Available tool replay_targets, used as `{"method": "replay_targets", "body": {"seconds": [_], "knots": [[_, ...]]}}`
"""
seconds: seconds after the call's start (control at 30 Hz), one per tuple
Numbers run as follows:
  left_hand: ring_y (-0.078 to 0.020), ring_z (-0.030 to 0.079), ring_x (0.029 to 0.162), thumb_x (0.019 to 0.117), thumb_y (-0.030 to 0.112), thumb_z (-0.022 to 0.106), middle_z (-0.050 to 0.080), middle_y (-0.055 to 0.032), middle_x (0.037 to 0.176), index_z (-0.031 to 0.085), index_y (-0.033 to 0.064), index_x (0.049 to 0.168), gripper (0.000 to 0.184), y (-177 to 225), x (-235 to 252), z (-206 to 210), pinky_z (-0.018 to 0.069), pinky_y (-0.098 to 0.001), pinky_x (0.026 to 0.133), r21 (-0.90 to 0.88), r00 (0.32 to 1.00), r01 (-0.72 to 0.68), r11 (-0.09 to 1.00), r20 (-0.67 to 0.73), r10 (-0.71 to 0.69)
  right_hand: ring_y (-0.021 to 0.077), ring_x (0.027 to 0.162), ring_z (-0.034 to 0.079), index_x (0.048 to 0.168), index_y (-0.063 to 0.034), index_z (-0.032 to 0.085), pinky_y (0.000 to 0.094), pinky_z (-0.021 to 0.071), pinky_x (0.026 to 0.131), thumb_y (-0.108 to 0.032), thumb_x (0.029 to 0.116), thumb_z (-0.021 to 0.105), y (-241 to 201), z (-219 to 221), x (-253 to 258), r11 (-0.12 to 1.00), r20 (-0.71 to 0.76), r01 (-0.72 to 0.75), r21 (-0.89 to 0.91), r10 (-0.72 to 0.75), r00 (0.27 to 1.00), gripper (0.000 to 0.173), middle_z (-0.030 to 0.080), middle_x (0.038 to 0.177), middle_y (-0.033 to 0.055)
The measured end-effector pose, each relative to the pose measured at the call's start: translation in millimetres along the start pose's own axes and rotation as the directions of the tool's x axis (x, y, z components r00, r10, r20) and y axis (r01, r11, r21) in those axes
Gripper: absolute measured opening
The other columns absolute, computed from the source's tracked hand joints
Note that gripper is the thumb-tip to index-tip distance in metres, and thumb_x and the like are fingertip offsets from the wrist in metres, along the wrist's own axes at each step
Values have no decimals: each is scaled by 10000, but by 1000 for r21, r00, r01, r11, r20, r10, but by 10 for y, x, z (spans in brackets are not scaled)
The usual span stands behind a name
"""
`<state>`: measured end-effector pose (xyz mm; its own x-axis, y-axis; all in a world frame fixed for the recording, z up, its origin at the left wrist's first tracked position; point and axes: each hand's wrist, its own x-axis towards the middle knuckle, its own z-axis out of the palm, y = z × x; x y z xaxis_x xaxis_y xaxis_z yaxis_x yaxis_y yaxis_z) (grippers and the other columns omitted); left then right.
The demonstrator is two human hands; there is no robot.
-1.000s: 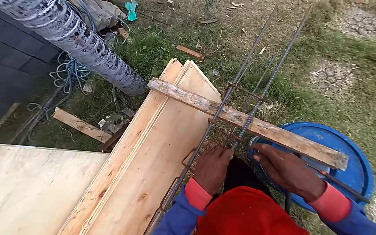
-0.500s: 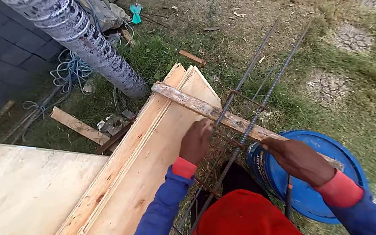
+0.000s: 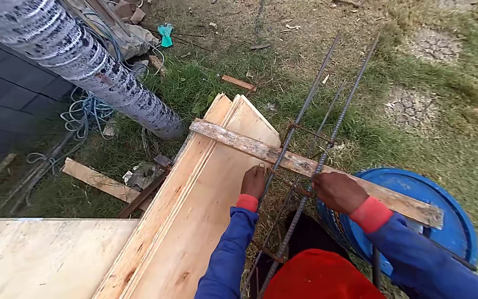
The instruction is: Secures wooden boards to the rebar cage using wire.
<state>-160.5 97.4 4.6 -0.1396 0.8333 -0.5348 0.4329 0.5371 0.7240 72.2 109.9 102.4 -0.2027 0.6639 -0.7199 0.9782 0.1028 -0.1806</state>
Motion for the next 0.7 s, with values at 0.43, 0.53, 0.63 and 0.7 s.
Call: {"method": "replay_targets", "body": {"seconds": [0.43, 0.53, 0.63, 0.7], "knots": [[-265, 636, 1219, 1058, 416, 548, 694, -119, 1291, 711, 69, 1249, 428, -258, 209, 141, 489, -494, 1049, -459, 988, 148, 876, 114, -107, 335, 971, 699, 1082, -79, 705, 576, 550, 870, -283, 1073, 457, -88, 127, 403, 982, 41, 70, 173, -78, 996, 320, 716, 982, 154], [-240, 656, 1186, 1085, 384, 498, 708, -108, 1263, 706, 65, 1248, 415, -306, 190, 140, 505, -459, 1026, -517, 988, 151, 843, 106, -112, 301, 831, 698, 1071, -81, 690, 537, 567, 769, -300, 1085, 427, -50, 163, 294, 972, 76, 1, 235, -20, 997, 343, 700, 914, 137], [-238, 664, 1175, 1093, 385, 481, 709, -106, 1267, 710, 67, 1250, 422, -328, 205, 147, 512, -458, 1013, -515, 987, 157, 842, 110, -117, 204, 533, 596, 1102, -89, 652, 399, 540, 523, -327, 1112, 380, -62, 162, 295, 907, 185, -96, 410, 21, 982, 361, 623, 759, 108], [-237, 662, 1168, 1092, 401, 480, 705, -106, 1271, 708, 72, 1251, 431, -317, 210, 156, 509, -455, 1002, -514, 985, 173, 840, 114, -133, 166, 455, 530, 1158, -91, 636, 338, 508, 450, -325, 1117, 385, -91, 154, 324, 814, 260, -173, 554, 28, 965, 345, 568, 700, 90]]}}
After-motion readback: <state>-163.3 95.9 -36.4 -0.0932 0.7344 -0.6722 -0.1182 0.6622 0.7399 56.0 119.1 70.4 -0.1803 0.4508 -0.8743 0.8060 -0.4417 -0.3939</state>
